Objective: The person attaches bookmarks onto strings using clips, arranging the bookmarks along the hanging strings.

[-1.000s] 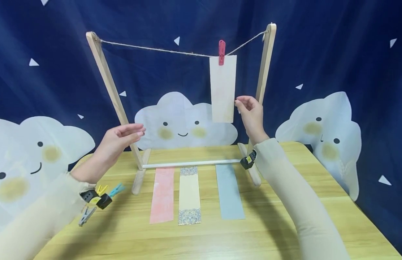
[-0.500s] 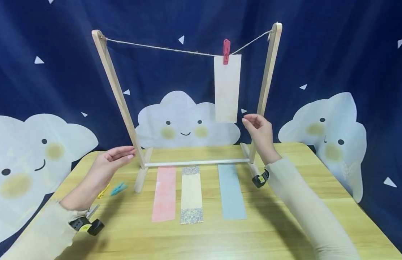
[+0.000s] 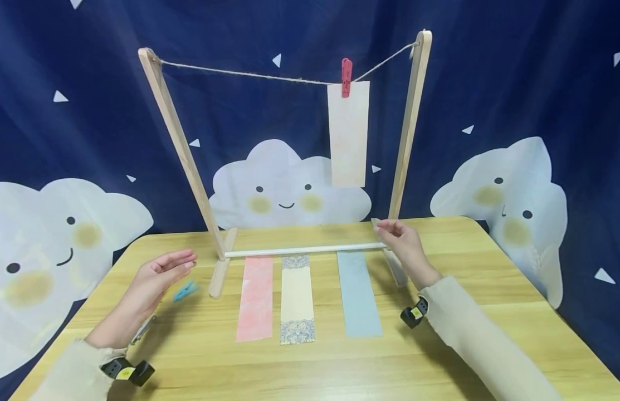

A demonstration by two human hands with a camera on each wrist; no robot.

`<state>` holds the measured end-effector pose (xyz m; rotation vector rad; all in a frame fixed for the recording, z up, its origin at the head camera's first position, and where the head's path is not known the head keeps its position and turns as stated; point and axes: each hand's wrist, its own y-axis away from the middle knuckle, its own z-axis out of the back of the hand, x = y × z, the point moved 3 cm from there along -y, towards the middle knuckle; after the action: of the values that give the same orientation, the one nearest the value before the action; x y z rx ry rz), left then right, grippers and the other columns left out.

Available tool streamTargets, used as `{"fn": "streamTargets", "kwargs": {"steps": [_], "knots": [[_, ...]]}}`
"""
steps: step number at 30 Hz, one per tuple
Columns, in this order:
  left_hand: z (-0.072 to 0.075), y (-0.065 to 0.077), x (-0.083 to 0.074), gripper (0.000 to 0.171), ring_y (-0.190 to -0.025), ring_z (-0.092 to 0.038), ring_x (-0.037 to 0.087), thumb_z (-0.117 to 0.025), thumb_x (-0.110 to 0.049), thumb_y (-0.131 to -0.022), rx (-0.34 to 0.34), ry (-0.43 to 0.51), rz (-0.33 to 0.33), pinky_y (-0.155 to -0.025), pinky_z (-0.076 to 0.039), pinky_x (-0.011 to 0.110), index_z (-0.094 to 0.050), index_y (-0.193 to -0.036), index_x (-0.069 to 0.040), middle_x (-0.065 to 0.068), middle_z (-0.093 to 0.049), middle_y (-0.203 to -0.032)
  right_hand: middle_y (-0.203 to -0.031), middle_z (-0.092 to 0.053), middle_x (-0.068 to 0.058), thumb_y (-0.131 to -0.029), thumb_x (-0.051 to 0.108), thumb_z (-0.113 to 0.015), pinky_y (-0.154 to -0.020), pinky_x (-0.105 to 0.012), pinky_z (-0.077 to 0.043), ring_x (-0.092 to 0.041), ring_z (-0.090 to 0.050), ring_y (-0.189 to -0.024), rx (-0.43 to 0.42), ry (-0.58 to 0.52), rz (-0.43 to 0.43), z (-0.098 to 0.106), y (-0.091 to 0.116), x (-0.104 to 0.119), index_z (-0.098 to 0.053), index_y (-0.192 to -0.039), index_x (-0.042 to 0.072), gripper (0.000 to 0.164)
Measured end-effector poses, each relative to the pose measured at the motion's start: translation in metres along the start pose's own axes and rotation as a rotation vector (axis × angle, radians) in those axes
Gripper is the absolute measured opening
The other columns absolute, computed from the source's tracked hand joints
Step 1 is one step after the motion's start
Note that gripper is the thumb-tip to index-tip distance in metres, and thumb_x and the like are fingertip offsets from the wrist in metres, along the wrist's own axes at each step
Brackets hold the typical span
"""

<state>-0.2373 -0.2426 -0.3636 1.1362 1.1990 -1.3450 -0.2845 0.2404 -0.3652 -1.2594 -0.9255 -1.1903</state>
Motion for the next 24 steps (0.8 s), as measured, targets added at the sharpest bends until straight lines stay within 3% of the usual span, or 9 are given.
{"fn": "streamTargets", "kwargs": {"steps": [3,8,11,18,24], "knots": [[0.005,0.0,0.008,0.038,-0.094,-0.063,-0.001,-0.065,-0.008,-0.089,-0.011,0.011,0.019,-0.081,-0.048,0.013,-0.055,-0.123,0.006,-0.016,-0.068,-0.097,-0.088,-0.059,0.011,-0.092,0.017,-0.062,-0.072,-0.017,-0.048,-0.001,-0.055,-0.08,0.048,0.011,-0.067,-0.003,0.007,-0.009,-0.058,-0.108,0.001,0.023],[0.012,-0.003,0.024,0.039,-0.094,-0.063,-0.001,-0.063,-0.005,-0.089,0.005,0.0,0.035,-0.081,-0.048,0.013,-0.054,-0.124,0.008,-0.016,-0.068,-0.097,-0.095,-0.057,0.008,-0.093,0.026,-0.061,-0.083,-0.025,-0.049,-0.002,-0.056,-0.088,0.103,0.12,-0.165,-0.008,0.017,-0.021,-0.05,-0.12,-0.006,0.043],[0.016,-0.005,0.035,0.045,-0.094,-0.063,-0.001,-0.063,-0.003,-0.089,0.008,-0.023,0.051,-0.081,-0.048,0.012,-0.047,-0.127,0.015,-0.016,-0.068,-0.096,-0.097,-0.058,0.006,-0.093,0.024,-0.06,-0.083,-0.026,-0.049,-0.005,-0.056,-0.089,0.131,0.147,-0.208,-0.011,0.024,-0.027,-0.049,-0.122,-0.009,0.045],[0.029,-0.005,0.047,0.05,-0.092,-0.061,-0.006,-0.063,-0.006,-0.089,-0.043,-0.057,0.115,-0.081,-0.047,0.01,-0.044,-0.132,0.012,-0.021,-0.066,-0.095,-0.096,-0.061,0.005,-0.093,0.014,-0.057,-0.077,-0.024,-0.049,-0.006,-0.058,-0.086,0.199,0.088,-0.211,-0.012,0.03,-0.044,-0.045,-0.12,-0.016,0.041],[0.037,-0.007,0.052,0.056,-0.093,-0.059,-0.007,-0.065,-0.011,-0.089,-0.044,-0.075,0.125,-0.081,-0.046,0.01,-0.041,-0.134,0.012,-0.021,-0.064,-0.097,-0.096,-0.065,-0.001,-0.092,0.008,-0.057,-0.072,-0.021,-0.05,-0.004,-0.06,-0.081,0.226,0.108,-0.23,-0.015,0.032,-0.053,-0.047,-0.118,-0.017,0.038]]}}
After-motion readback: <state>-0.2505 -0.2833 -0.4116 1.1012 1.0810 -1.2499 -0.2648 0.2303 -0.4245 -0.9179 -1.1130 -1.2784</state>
